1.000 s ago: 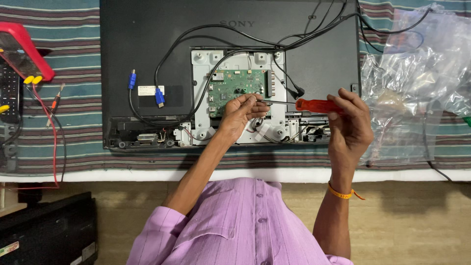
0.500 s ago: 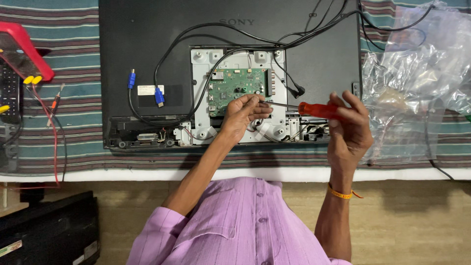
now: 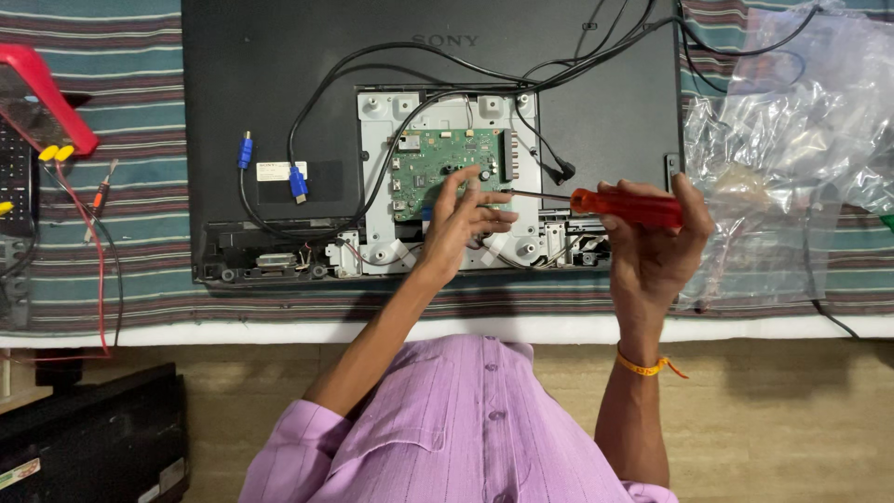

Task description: The person works on a Sony TV lying face-down on a bench, unplugging cables from the mainboard and lifting the old board out of the chassis. They unwrap a replacement board from a plastic bag, seat it into the TV, and drive screws with a screwdriver to secure it.

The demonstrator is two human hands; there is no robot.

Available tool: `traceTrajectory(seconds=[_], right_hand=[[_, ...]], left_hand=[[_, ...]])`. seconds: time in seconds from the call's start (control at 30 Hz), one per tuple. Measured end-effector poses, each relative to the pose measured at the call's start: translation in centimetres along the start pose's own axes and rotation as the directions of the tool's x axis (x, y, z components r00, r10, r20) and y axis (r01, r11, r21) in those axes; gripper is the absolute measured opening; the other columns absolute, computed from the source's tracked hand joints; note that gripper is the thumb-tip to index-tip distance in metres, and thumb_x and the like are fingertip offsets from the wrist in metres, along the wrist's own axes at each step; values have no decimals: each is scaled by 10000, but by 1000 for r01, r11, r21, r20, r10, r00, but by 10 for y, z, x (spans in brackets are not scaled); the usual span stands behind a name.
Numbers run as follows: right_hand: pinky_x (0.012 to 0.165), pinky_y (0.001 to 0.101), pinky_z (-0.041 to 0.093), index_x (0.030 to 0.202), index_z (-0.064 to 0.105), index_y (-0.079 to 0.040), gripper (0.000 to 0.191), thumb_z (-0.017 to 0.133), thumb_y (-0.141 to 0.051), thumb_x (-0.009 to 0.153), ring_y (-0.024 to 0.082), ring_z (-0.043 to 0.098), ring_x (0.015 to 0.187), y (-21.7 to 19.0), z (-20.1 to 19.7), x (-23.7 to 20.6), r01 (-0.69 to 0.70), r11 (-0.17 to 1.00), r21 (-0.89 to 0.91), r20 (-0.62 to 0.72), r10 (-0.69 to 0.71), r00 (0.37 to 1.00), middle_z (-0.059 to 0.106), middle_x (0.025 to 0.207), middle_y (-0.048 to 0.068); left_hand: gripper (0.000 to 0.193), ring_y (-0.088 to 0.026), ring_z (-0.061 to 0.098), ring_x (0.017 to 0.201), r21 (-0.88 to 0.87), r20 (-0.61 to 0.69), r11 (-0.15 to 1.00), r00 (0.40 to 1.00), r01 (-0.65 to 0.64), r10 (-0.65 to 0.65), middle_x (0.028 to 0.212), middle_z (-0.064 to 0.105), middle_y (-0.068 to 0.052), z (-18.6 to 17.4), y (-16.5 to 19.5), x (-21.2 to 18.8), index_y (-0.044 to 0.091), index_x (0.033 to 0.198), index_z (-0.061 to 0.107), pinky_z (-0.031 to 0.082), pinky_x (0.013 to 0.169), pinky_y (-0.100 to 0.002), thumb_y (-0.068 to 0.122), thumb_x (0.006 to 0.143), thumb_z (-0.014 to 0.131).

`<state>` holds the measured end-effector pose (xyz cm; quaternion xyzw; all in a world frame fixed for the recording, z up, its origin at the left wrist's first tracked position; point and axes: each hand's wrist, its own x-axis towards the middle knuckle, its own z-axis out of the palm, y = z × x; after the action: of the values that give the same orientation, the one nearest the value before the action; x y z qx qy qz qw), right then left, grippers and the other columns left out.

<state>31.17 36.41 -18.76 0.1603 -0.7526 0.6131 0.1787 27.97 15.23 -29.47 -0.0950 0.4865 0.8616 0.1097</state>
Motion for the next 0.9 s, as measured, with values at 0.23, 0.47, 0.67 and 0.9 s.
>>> traceTrajectory(seconds=[0.23,0.47,0.67,0.9], right_hand=[[1013,383,579,1552,414,-112,656,723,104,1016,272,703,1236,-4,-4,21,103,950,-296,165,-55,985,649,1361,174],[998,375,591,1545,441,-83,648,711,125,993,266,726,1197,3,10,27,105,940,-325,208,-38,977,665,1340,181],[968,361,594,1533,439,-67,650,734,113,982,264,744,1152,6,14,30,134,925,-357,237,-50,970,694,1285,185],[970,368,586,1516,459,-63,640,764,81,972,285,736,1166,8,17,29,154,909,-387,251,-56,966,688,1311,194]], left_hand=[[493,-268,655,1043,862,253,324,885,-390,391,1203,670,-133,-7,-12,-20,23,1374,575,560,881,-394,251,949,680],[632,-322,527,1130,907,383,32,856,-420,347,1237,589,-138,-3,-8,-26,37,1393,570,424,960,-455,67,795,772],[599,-315,532,1155,899,358,97,843,-428,401,1236,593,-121,-4,-6,-27,29,1370,567,426,990,-447,70,810,775],[584,-305,530,1158,900,345,124,857,-418,383,1245,593,-120,-8,-10,-26,13,1358,581,429,993,-437,87,815,782]])
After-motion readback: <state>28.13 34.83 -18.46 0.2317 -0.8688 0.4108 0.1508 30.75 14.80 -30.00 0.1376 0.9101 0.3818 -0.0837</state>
